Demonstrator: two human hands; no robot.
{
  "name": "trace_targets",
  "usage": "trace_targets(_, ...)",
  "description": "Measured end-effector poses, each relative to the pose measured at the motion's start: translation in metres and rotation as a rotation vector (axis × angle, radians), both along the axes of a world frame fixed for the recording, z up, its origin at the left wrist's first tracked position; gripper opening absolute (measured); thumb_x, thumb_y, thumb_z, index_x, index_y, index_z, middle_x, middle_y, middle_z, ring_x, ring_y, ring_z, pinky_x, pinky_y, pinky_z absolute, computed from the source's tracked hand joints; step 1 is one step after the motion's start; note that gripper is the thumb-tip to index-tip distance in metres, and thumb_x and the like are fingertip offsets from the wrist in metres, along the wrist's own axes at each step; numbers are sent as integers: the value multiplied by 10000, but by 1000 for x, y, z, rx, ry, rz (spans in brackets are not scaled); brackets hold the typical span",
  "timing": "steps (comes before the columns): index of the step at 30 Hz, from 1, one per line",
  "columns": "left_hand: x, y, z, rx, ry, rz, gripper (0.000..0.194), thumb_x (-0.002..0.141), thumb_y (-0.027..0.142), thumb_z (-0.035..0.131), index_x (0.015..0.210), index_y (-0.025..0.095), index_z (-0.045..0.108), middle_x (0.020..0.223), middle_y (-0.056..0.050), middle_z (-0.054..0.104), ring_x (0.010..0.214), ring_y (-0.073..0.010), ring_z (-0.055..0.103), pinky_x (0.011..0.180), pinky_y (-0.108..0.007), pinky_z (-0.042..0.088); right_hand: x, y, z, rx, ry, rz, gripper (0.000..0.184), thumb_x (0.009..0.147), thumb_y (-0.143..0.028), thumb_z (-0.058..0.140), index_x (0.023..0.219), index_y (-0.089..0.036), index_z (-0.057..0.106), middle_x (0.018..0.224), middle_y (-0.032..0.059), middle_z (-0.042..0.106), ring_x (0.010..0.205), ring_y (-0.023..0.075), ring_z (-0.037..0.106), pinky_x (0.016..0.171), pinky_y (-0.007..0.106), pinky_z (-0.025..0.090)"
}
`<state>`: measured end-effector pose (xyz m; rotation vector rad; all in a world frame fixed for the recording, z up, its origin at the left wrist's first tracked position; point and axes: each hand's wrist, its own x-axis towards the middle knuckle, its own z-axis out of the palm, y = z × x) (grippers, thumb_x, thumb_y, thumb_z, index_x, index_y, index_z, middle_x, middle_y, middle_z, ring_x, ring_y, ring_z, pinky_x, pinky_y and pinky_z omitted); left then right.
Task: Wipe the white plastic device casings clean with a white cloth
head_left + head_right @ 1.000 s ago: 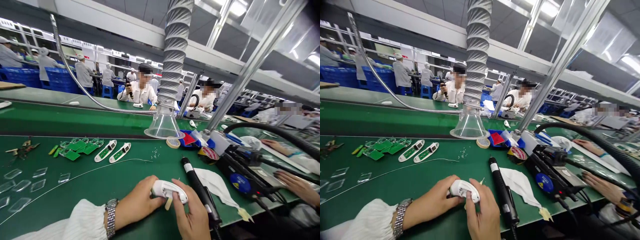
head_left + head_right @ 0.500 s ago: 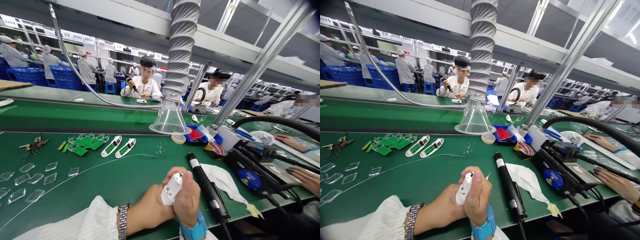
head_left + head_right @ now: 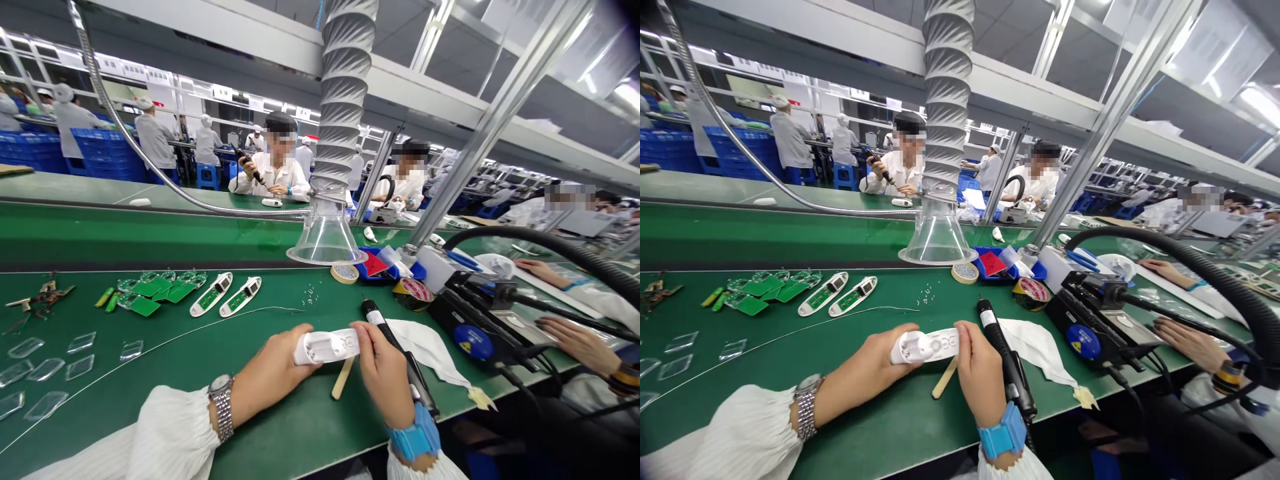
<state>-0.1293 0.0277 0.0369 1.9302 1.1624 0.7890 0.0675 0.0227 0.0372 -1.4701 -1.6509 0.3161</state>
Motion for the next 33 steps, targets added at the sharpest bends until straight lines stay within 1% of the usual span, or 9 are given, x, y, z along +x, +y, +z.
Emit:
trace_targets(3,-12,4,-8,220,-12,79,446,782,269,554,1208,259,424,1030,-40,571,890,-180,558,780,-298,439,10,-2,-12,-114,132,-128,374,865,-487,376,904,-188,598,588,12,579,515,181,548,507,275,419)
trace_targets(7,-27,13,-17,402,-69,201,280,801,314,564,1062,238,500,830,-1,531,727,-138,540,681,-264,446,5,-8,-23,-263,411,7,423,822,-551,430,923,-162,562,507,-12,542,491,172,548,490,256,437)
trace_targets(14,-31,13,-8,630,-63,322,274,814,254,548,1071,211,464,846,-13,507,783,-154,524,737,-307,446,-34,-19,-28,-377,609,185,472,764,-593,504,942,-158,536,788,66,632,571,190,633,516,279,499)
trace_targets(17,-25,7,-3,629,19,288,262,842,242,495,1095,202,442,894,-38,516,840,-168,522,767,-321,449,-41,-25,-26,-342,483,245,416,819,-534,472,1000,-167,544,903,90,627,637,197,634,596,319,516)
trace_targets(21,-10,0,2,637,129,195,268,858,172,416,1125,178,441,962,-72,541,900,-184,511,798,-335,444,-35,-45,-16,-115,231,159,313,863,-446,456,1021,-205,577,1004,87,588,693,184,582,659,312,472)
trace_targets(23,1,-2,4,644,187,154,308,838,131,400,1142,162,441,986,-88,545,911,-199,504,805,-358,445,-30,-58,-11,-137,280,211,333,868,-459,441,1047,-209,568,936,72,593,701,178,564,643,288,459)
trace_targets(26,25,-4,8,645,304,71,365,790,96,406,1150,142,453,989,-104,548,890,-232,497,779,-400,450,-21,-73,-8,-352,449,357,440,859,-510,440,1173,-204,480,740,18,568,613,151,516,570,255,429)
trace_targets(28,42,-4,9,639,336,9,395,768,84,405,1156,138,456,975,-106,550,871,-246,495,756,-419,451,-14,-78,-9,-432,540,349,467,858,-530,436,1179,-192,461,642,-21,505,547,124,449,524,234,381)
trace_targets(33,79,-11,3,456,-73,85,626,718,37,382,1312,198,261,1249,-115,379,1174,-239,370,995,-458,324,8,-82,-10,-359,749,139,482,830,-573,463,1092,-170,496,588,-56,379,506,93,332,463,206,275)
